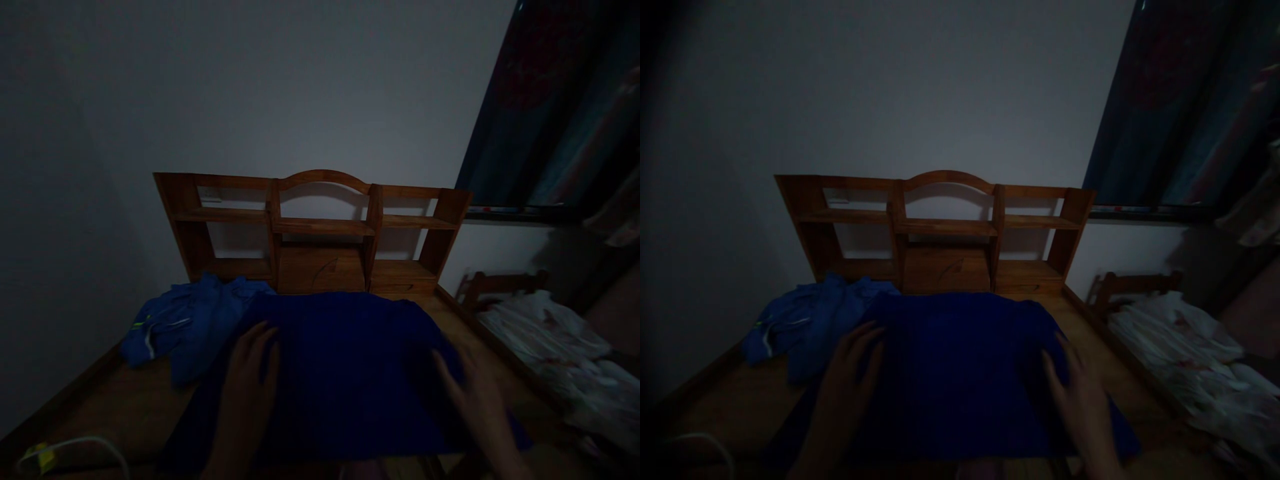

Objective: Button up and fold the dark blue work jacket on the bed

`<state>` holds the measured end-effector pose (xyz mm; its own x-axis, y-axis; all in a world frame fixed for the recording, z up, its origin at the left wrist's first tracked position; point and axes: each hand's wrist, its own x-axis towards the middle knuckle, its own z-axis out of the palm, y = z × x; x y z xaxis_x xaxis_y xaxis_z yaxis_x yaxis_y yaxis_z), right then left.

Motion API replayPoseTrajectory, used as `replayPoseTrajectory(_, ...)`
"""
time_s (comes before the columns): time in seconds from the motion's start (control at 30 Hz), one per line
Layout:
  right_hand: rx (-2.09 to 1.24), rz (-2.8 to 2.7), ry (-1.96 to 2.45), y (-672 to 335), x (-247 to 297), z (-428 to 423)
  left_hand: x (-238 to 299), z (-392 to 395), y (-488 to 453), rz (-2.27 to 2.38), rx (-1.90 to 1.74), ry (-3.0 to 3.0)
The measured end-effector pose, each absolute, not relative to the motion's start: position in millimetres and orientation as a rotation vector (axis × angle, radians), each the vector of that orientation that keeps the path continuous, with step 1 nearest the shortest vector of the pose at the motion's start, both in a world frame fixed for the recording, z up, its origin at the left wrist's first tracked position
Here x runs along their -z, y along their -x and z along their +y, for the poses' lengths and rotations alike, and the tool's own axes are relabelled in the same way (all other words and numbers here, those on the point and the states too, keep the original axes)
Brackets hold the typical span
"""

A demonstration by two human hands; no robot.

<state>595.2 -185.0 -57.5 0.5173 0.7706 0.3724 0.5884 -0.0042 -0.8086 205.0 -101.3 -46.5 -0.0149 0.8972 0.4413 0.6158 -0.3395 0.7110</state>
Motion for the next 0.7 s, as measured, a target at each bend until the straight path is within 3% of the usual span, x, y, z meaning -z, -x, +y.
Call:
replayPoseTrajectory(0.1, -0.03, -1.727, 1.678, -518, 53, -147, 27, -60, -293, 1.207, -1.077, -2.515)
replayPoseTrajectory(0.2, -0.09, -1.989, 1.724, -498, 78, -122, 51, -11, -328, 1.105, -0.803, -2.749)
replayPoseTrajectory(0.43, -0.168, -1.844, 1.851, -608, 133, -128, 128, 64, -274, 1.352, -0.679, -2.602)
replayPoseTrajectory(0.57, -0.205, -1.78, 1.88, -631, 113, -122, 132, 69, -269, 1.337, -0.707, -2.554)
replayPoseTrajectory(0.7, -0.022, -1.977, 1.833, -602, 76, -80, 129, 67, -273, 1.321, -0.709, -2.544)
